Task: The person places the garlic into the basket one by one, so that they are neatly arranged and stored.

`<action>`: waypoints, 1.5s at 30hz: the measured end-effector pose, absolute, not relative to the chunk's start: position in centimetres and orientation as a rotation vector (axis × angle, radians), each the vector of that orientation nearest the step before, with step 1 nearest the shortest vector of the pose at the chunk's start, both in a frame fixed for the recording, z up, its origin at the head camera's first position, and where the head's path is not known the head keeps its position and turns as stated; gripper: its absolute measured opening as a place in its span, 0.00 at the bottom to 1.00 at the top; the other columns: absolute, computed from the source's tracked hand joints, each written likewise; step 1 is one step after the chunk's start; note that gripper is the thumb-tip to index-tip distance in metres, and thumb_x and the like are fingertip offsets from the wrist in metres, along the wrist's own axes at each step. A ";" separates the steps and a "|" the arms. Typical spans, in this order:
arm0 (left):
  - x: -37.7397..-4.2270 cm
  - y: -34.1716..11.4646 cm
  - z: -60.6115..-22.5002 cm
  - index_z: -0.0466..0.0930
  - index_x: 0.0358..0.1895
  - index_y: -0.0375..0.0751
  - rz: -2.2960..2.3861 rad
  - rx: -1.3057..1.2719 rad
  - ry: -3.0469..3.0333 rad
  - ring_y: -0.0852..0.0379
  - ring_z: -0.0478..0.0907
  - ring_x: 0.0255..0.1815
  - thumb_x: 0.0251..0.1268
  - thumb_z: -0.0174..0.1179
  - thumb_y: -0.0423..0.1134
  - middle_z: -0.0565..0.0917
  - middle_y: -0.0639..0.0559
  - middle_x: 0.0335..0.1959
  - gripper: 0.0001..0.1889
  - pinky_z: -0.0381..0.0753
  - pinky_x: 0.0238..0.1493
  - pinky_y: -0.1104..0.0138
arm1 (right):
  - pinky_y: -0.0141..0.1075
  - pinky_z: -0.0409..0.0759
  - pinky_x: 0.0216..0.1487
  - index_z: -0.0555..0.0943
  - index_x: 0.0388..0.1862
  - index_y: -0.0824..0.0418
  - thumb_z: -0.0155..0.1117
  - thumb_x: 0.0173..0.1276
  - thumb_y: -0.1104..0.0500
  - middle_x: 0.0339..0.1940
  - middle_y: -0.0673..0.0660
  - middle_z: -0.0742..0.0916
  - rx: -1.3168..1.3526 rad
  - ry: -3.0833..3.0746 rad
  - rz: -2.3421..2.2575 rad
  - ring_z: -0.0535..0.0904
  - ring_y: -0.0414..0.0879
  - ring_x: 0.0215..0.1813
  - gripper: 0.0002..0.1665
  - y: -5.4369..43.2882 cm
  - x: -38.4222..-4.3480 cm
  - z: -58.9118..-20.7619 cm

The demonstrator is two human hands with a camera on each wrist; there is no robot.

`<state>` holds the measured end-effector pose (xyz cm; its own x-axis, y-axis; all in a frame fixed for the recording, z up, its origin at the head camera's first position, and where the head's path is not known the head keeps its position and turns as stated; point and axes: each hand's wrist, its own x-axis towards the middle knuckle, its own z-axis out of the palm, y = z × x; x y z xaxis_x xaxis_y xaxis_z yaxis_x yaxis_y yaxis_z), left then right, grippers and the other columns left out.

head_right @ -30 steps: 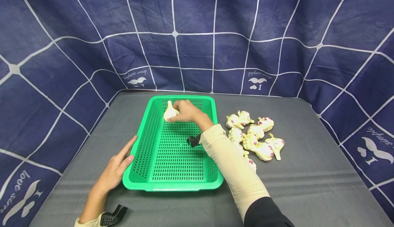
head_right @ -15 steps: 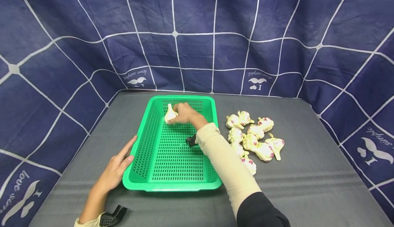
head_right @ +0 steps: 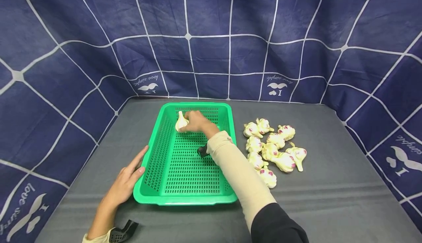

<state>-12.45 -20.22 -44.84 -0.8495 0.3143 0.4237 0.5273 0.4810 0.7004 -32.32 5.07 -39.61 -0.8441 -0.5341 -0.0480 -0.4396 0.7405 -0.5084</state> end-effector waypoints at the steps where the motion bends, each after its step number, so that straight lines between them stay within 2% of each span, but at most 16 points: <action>1: -12.4 -20.2 -44.9 0.54 0.79 0.46 -1.307 -0.713 -2.495 0.38 0.68 0.65 0.75 0.47 0.29 0.68 0.32 0.68 0.31 0.57 0.64 0.81 | 0.32 0.69 0.35 0.81 0.53 0.64 0.73 0.61 0.47 0.33 0.52 0.82 -0.777 2.750 -0.731 0.70 0.43 0.33 0.28 4.9 -32.3 -39.6; 9: -12.1 -20.3 -45.0 0.55 0.79 0.48 -1.294 -0.670 -2.512 0.39 0.70 0.64 0.75 0.48 0.30 0.68 0.34 0.69 0.31 0.57 0.62 0.82 | 0.33 0.72 0.37 0.80 0.56 0.66 0.73 0.61 0.47 0.38 0.54 0.84 -0.760 2.755 -0.701 0.73 0.44 0.37 0.31 3.4 -31.8 -39.7; 18: -12.2 -20.2 -44.9 0.55 0.79 0.46 -1.300 -0.703 -2.504 0.39 0.70 0.63 0.75 0.48 0.30 0.71 0.31 0.66 0.31 0.58 0.63 0.81 | 0.35 0.76 0.45 0.73 0.67 0.68 0.69 0.65 0.46 0.48 0.58 0.84 -0.721 2.757 -0.700 0.76 0.46 0.40 0.39 3.2 -31.6 -40.4; 23: -12.2 -20.1 -45.1 0.56 0.79 0.48 -1.300 -0.684 -2.506 0.42 0.71 0.63 0.75 0.49 0.30 0.70 0.33 0.67 0.31 0.59 0.62 0.80 | 0.38 0.75 0.48 0.73 0.68 0.67 0.68 0.67 0.45 0.40 0.55 0.85 -0.690 2.767 -0.692 0.74 0.46 0.39 0.38 3.2 -31.3 -40.5; 25: -12.2 -20.1 -45.1 0.56 0.79 0.48 -1.304 -0.684 -2.506 0.42 0.71 0.63 0.75 0.49 0.30 0.70 0.33 0.68 0.31 0.59 0.62 0.80 | 0.38 0.76 0.44 0.71 0.69 0.67 0.67 0.68 0.46 0.34 0.55 0.84 -0.688 2.764 -0.692 0.73 0.46 0.35 0.39 3.1 -31.3 -40.6; 30: -12.2 -20.2 -45.0 0.56 0.79 0.48 -1.298 -0.671 -2.506 0.43 0.73 0.62 0.75 0.49 0.31 0.70 0.36 0.69 0.31 0.62 0.62 0.79 | 0.34 0.73 0.34 0.72 0.68 0.70 0.67 0.68 0.48 0.28 0.55 0.83 -0.737 2.783 -0.706 0.71 0.42 0.25 0.38 2.8 -31.5 -40.6; 36: -12.2 -20.1 -44.8 0.56 0.79 0.47 -1.303 -0.679 -2.501 0.42 0.72 0.62 0.75 0.49 0.30 0.70 0.35 0.68 0.31 0.60 0.62 0.80 | 0.32 0.70 0.31 0.72 0.67 0.71 0.67 0.68 0.48 0.20 0.51 0.80 -0.744 2.780 -0.688 0.66 0.40 0.20 0.37 2.8 -31.6 -40.4; 38: -12.2 -20.1 -44.8 0.56 0.79 0.47 -1.307 -0.680 -2.500 0.42 0.72 0.63 0.75 0.49 0.31 0.71 0.34 0.67 0.31 0.60 0.62 0.81 | 0.32 0.71 0.34 0.72 0.67 0.70 0.67 0.68 0.48 0.21 0.51 0.79 -0.745 2.783 -0.679 0.66 0.39 0.20 0.37 2.9 -31.6 -40.3; 41: -12.2 -20.1 -44.8 0.56 0.78 0.47 -1.304 -0.675 -2.498 0.42 0.73 0.62 0.75 0.49 0.31 0.73 0.34 0.65 0.31 0.60 0.62 0.81 | 0.34 0.73 0.38 0.72 0.68 0.69 0.67 0.69 0.47 0.27 0.54 0.83 -0.734 2.779 -0.676 0.67 0.41 0.24 0.38 3.0 -31.5 -40.1; 45: -12.1 -20.1 -44.8 0.56 0.78 0.48 -1.296 -0.666 -2.497 0.42 0.74 0.62 0.75 0.49 0.30 0.75 0.34 0.64 0.31 0.60 0.61 0.81 | 0.38 0.75 0.49 0.72 0.68 0.69 0.67 0.67 0.44 0.44 0.59 0.86 -0.739 2.787 -0.658 0.73 0.45 0.35 0.40 3.2 -31.5 -39.8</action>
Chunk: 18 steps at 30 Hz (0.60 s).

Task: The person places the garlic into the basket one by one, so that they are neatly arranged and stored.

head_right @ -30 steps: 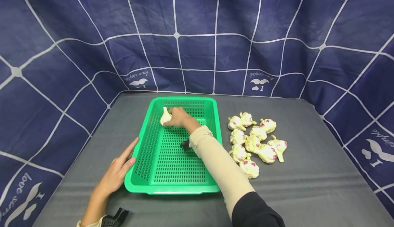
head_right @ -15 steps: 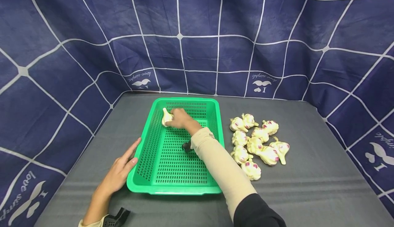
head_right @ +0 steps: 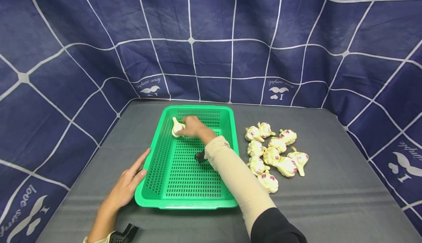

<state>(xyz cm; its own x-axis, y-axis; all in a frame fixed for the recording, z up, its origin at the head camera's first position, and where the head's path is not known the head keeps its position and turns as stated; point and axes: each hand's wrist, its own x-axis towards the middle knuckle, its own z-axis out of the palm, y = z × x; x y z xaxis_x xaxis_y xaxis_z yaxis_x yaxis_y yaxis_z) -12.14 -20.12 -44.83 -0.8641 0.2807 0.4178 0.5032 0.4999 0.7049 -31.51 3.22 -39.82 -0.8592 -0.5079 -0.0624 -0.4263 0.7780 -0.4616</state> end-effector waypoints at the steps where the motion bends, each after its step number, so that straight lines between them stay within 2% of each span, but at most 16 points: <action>1: -12.1 -20.1 -44.8 0.56 0.78 0.48 -1.296 -0.665 -2.498 0.42 0.74 0.61 0.75 0.49 0.30 0.75 0.34 0.63 0.31 0.61 0.61 0.81 | 0.39 0.75 0.52 0.71 0.68 0.69 0.67 0.67 0.43 0.45 0.61 0.86 -0.745 2.786 -0.649 0.75 0.48 0.38 0.41 3.3 -31.5 -39.8; 4: -12.1 -20.0 -44.8 0.56 0.79 0.49 -1.308 -0.666 -2.497 0.42 0.74 0.61 0.75 0.49 0.30 0.77 0.34 0.62 0.31 0.61 0.61 0.81 | 0.42 0.72 0.62 0.72 0.68 0.69 0.68 0.66 0.43 0.53 0.62 0.85 -0.742 2.799 -0.640 0.77 0.53 0.54 0.41 3.7 -31.6 -39.5; 8: -12.1 -20.0 -44.9 0.56 0.79 0.47 -1.308 -0.678 -2.488 0.42 0.74 0.61 0.75 0.48 0.30 0.77 0.34 0.62 0.31 0.61 0.61 0.82 | 0.45 0.69 0.67 0.72 0.69 0.66 0.67 0.68 0.45 0.63 0.60 0.81 -0.721 2.809 -0.626 0.70 0.57 0.69 0.38 4.2 -31.5 -39.2; 9: -12.1 -20.0 -44.9 0.56 0.78 0.47 -1.305 -0.680 -2.486 0.42 0.74 0.62 0.75 0.48 0.29 0.77 0.33 0.62 0.31 0.60 0.61 0.82 | 0.45 0.69 0.66 0.72 0.69 0.66 0.66 0.68 0.45 0.64 0.60 0.80 -0.729 2.805 -0.624 0.71 0.56 0.68 0.38 4.3 -31.5 -39.1; 12: -12.0 -20.2 -45.0 0.56 0.78 0.47 -1.299 -0.671 -2.486 0.44 0.74 0.62 0.75 0.49 0.29 0.77 0.34 0.61 0.31 0.60 0.61 0.83 | 0.44 0.72 0.62 0.73 0.68 0.66 0.65 0.69 0.46 0.62 0.60 0.82 -0.775 2.794 -0.647 0.79 0.55 0.55 0.36 4.6 -31.3 -38.8; 15: -12.0 -20.3 -45.1 0.56 0.78 0.49 -1.295 -0.659 -2.490 0.47 0.75 0.61 0.74 0.49 0.29 0.79 0.35 0.60 0.32 0.62 0.60 0.83 | 0.44 0.73 0.61 0.75 0.66 0.67 0.65 0.68 0.46 0.60 0.61 0.83 -0.816 2.790 -0.682 0.80 0.55 0.51 0.35 4.9 -31.1 -38.3; 18: -12.1 -20.2 -45.0 0.57 0.78 0.49 -1.285 -0.659 -2.496 0.48 0.76 0.60 0.75 0.49 0.30 0.80 0.36 0.59 0.31 0.62 0.59 0.82 | 0.46 0.73 0.62 0.74 0.67 0.68 0.65 0.68 0.46 0.61 0.62 0.82 -0.811 2.795 -0.703 0.79 0.55 0.58 0.36 5.4 -30.9 -37.9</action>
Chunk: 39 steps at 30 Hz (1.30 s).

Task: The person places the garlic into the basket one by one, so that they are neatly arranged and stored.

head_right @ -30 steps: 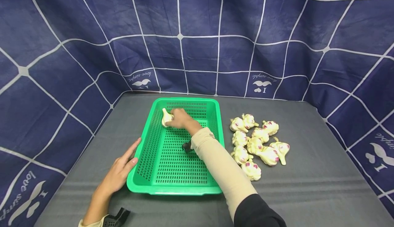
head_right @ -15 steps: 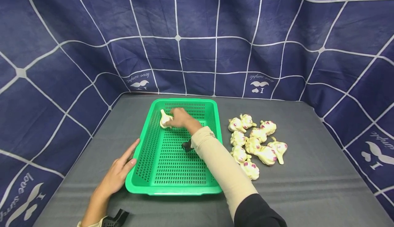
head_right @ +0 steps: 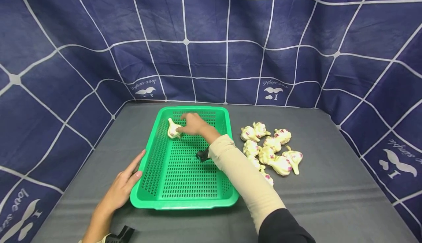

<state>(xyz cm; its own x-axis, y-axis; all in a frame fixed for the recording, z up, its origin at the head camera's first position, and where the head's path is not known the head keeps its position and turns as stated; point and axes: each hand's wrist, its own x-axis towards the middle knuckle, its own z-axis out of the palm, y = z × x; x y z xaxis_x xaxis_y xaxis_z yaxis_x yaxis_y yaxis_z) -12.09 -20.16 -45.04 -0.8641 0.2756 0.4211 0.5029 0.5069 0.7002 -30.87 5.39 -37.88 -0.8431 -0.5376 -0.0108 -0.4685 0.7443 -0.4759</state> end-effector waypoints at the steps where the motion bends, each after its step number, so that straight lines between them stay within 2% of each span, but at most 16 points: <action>1: -12.1 -20.2 -45.0 0.57 0.78 0.49 -1.283 -0.659 -2.499 0.48 0.76 0.60 0.75 0.50 0.30 0.80 0.36 0.59 0.31 0.62 0.59 0.83 | 0.47 0.72 0.63 0.73 0.67 0.68 0.65 0.68 0.46 0.61 0.63 0.82 -0.809 2.798 -0.697 0.78 0.55 0.61 0.37 5.5 -30.8 -37.8; 4: -12.1 -20.2 -45.0 0.57 0.78 0.49 -1.284 -0.659 -2.501 0.48 0.76 0.60 0.75 0.50 0.30 0.79 0.35 0.59 0.31 0.61 0.60 0.83 | 0.47 0.74 0.62 0.70 0.69 0.69 0.65 0.68 0.45 0.58 0.65 0.83 -0.804 2.793 -0.691 0.80 0.55 0.58 0.40 6.1 -30.5 -37.5; 15: -12.2 -20.1 -45.1 0.54 0.79 0.49 -1.313 -0.656 -2.516 0.42 0.72 0.63 0.77 0.47 0.31 0.76 0.34 0.62 0.31 0.59 0.61 0.83 | 0.54 0.60 0.71 0.71 0.69 0.67 0.65 0.69 0.44 0.60 0.66 0.82 -0.787 2.725 -0.751 0.78 0.58 0.62 0.38 8.6 -29.8 -36.4; 19: -12.2 -20.0 -45.1 0.55 0.79 0.49 -1.313 -0.657 -2.513 0.42 0.72 0.63 0.76 0.48 0.31 0.75 0.34 0.63 0.31 0.59 0.61 0.83 | 0.52 0.67 0.67 0.71 0.70 0.65 0.65 0.69 0.44 0.59 0.67 0.82 -0.748 2.722 -0.766 0.80 0.57 0.58 0.39 10.0 -29.7 -36.1; 22: -12.1 -20.1 -45.1 0.55 0.79 0.50 -1.310 -0.654 -2.515 0.42 0.72 0.63 0.77 0.48 0.31 0.73 0.33 0.65 0.31 0.58 0.61 0.83 | 0.50 0.76 0.58 0.70 0.70 0.65 0.65 0.69 0.44 0.58 0.68 0.83 -0.756 2.726 -0.775 0.82 0.57 0.54 0.39 11.0 -29.7 -35.9; 24: -12.1 -20.1 -45.0 0.54 0.79 0.50 -1.303 -0.653 -2.516 0.41 0.71 0.63 0.77 0.48 0.31 0.72 0.33 0.66 0.31 0.58 0.61 0.83 | 0.49 0.78 0.55 0.70 0.70 0.66 0.65 0.69 0.45 0.57 0.68 0.83 -0.770 2.729 -0.786 0.83 0.57 0.53 0.39 11.6 -29.7 -35.7; 33: -12.3 -20.2 -44.9 0.54 0.79 0.50 -1.307 -0.656 -2.512 0.42 0.72 0.63 0.76 0.48 0.31 0.73 0.33 0.64 0.31 0.59 0.61 0.83 | 0.46 0.80 0.52 0.70 0.70 0.66 0.66 0.70 0.49 0.57 0.70 0.82 -0.754 2.666 -0.958 0.82 0.60 0.53 0.36 14.0 -29.2 -35.2; 39: -12.2 -20.2 -45.1 0.54 0.79 0.51 -1.302 -0.650 -2.515 0.41 0.71 0.63 0.76 0.48 0.31 0.70 0.34 0.68 0.31 0.58 0.61 0.83 | 0.44 0.82 0.48 0.72 0.69 0.64 0.68 0.68 0.50 0.54 0.65 0.84 -0.737 2.686 -0.988 0.84 0.58 0.51 0.35 15.2 -28.3 -34.9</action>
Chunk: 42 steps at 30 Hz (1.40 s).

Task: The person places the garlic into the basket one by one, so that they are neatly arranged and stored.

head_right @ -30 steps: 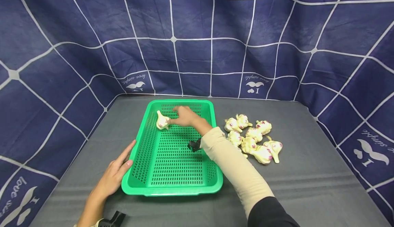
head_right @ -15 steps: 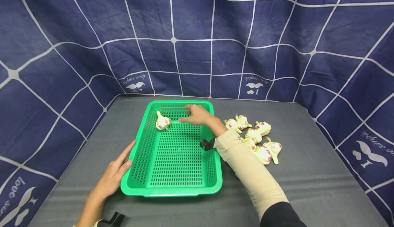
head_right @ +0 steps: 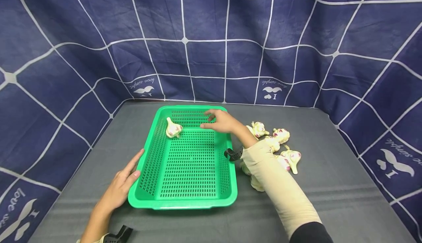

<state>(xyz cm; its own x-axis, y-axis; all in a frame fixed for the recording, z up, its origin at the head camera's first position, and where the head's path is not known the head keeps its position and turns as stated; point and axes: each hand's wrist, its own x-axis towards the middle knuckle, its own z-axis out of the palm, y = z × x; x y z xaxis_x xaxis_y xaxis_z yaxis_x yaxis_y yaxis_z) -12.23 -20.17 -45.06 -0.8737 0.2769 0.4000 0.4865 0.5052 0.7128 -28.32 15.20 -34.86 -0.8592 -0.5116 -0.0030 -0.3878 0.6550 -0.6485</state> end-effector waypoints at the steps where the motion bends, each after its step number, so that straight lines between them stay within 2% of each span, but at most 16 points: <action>1: -12.2 -20.2 -45.1 0.54 0.79 0.51 -1.302 -0.646 -2.514 0.41 0.71 0.63 0.76 0.48 0.31 0.70 0.34 0.68 0.31 0.58 0.61 0.82 | 0.44 0.82 0.49 0.72 0.69 0.64 0.68 0.68 0.50 0.54 0.64 0.84 -0.743 2.690 -0.983 0.84 0.57 0.51 0.35 15.4 -28.2 -34.8; 5: -12.1 -20.2 -45.1 0.55 0.79 0.51 -1.300 -0.631 -2.522 0.41 0.72 0.62 0.77 0.48 0.32 0.73 0.34 0.66 0.31 0.59 0.60 0.83 | 0.45 0.81 0.50 0.71 0.70 0.62 0.67 0.69 0.48 0.54 0.62 0.84 -0.750 2.682 -0.974 0.84 0.57 0.52 0.35 16.1 -27.4 -34.6; 11: -12.0 -20.1 -45.2 0.55 0.79 0.50 -1.302 -0.627 -2.526 0.41 0.72 0.62 0.77 0.48 0.32 0.73 0.33 0.66 0.30 0.58 0.61 0.83 | 0.45 0.81 0.49 0.72 0.69 0.64 0.67 0.69 0.49 0.55 0.65 0.83 -0.799 2.692 -0.998 0.84 0.57 0.50 0.35 16.9 -26.2 -34.9; 20: -12.0 -20.2 -45.1 0.55 0.79 0.50 -1.304 -0.629 -2.522 0.41 0.73 0.62 0.76 0.48 0.32 0.73 0.34 0.65 0.31 0.59 0.60 0.83 | 0.41 0.82 0.49 0.75 0.66 0.65 0.69 0.67 0.54 0.57 0.63 0.83 -0.861 2.708 -1.110 0.85 0.50 0.46 0.32 17.7 -24.6 -35.3; 28: -12.1 -20.2 -45.0 0.55 0.79 0.51 -1.327 -0.632 -2.509 0.50 0.75 0.61 0.77 0.47 0.31 0.79 0.36 0.60 0.31 0.61 0.60 0.83 | 0.40 0.82 0.50 0.75 0.65 0.67 0.72 0.65 0.57 0.60 0.64 0.81 -0.888 2.712 -1.202 0.84 0.54 0.49 0.31 18.7 -23.2 -35.3; 35: -12.1 -20.0 -45.0 0.54 0.79 0.51 -1.339 -0.629 -2.511 0.48 0.73 0.62 0.77 0.46 0.32 0.77 0.35 0.62 0.30 0.60 0.61 0.83 | 0.40 0.83 0.48 0.76 0.65 0.64 0.72 0.65 0.55 0.57 0.64 0.80 -0.895 2.800 -1.163 0.83 0.53 0.48 0.31 19.8 -21.9 -35.4; 42: -12.1 -19.9 -44.9 0.55 0.79 0.50 -1.333 -0.637 -2.494 0.50 0.76 0.60 0.77 0.46 0.31 0.79 0.35 0.59 0.30 0.61 0.60 0.83 | 0.40 0.82 0.46 0.75 0.65 0.67 0.72 0.65 0.57 0.56 0.64 0.80 -0.851 2.804 -1.202 0.83 0.50 0.46 0.32 21.4 -20.9 -35.4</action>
<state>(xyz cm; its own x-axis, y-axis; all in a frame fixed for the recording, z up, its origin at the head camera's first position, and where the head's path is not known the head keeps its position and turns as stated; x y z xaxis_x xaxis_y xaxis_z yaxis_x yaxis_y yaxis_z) -12.14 -19.95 -44.93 -0.8755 0.2617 0.4061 0.4831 0.4885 0.7267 -20.93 21.43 -35.36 -0.8552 -0.4663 0.2263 -0.4854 0.5676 -0.6650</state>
